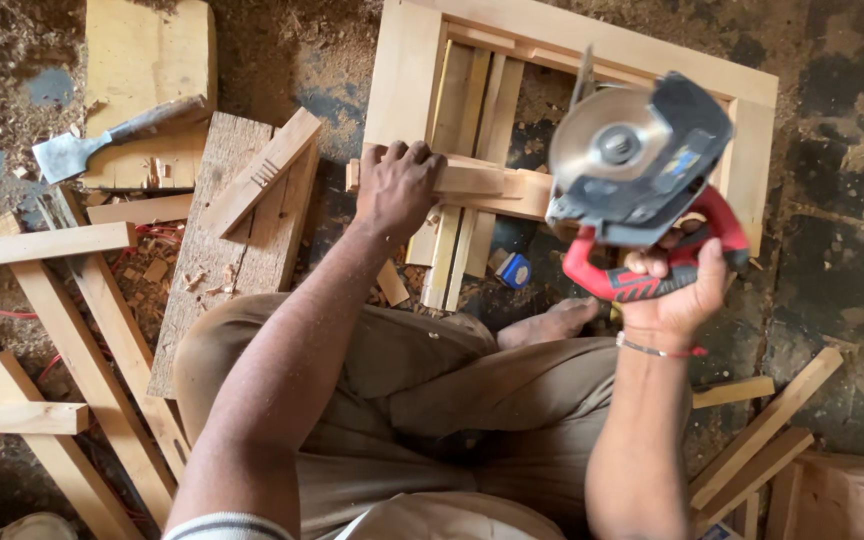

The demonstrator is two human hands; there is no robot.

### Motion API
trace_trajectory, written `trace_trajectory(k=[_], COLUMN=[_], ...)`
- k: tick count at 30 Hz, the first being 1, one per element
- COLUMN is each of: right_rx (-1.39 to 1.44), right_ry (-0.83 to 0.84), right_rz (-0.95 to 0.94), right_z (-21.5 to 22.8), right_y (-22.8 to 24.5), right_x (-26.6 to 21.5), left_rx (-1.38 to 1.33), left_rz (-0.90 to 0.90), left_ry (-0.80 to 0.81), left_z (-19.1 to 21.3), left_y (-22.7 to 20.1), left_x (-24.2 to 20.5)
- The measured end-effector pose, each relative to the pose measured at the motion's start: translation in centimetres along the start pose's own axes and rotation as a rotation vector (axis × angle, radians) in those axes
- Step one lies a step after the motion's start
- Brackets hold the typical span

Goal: The person uses a red circular saw to cut a small wooden plank held against a larger wooden frame. They make several cuts, adjusting the wood's position between each cut, and then place the cut pieces aside.

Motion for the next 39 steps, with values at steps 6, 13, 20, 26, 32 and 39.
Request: trace_trajectory(k=[6,13,20,26,32,39], right_rx=[-0.629,-0.856,-0.868,-0.827,-0.836,-0.847], right_ry=[0.157,0.127,0.126,0.116,0.076,0.103], right_rz=[0.131,0.168,0.165,0.174,0.144,0.170], right_z=[-7.5,-9.0,-6.9,-5.8,-4.9,-5.4], right_y=[3.5,1.2,1.0,0.3,-0.4,-0.6], right_x=[-3.5,-5.8,-6.5,-6.8,-7.4,-7.4], left_rx=[-0.092,-0.067,-0.051,-0.039,-0.031,-0.045], left_rz=[0.027,-0.013,0.001,0.002,-0.016,-0.003], left_ry=[-0.006,-0.045,0.039,-0.023,-0.043,-0.011], left_z=[1.0,-0.3,-1.7,-0.8,-0.7,-1.2], left_y=[0.4,0.6,0.8,0.7,0.7,0.9], left_x=[-0.6,0.3,0.7,0.6,0.5,0.6])
Point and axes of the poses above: each hand's wrist, its own x-axis towards the middle knuckle, its own z-axis out of the back of the hand, y = z × x, the point moved 7 cm from there along x, towards the middle knuckle, and after that the axes turned 12 degrees about z, right-handed, at the moved point
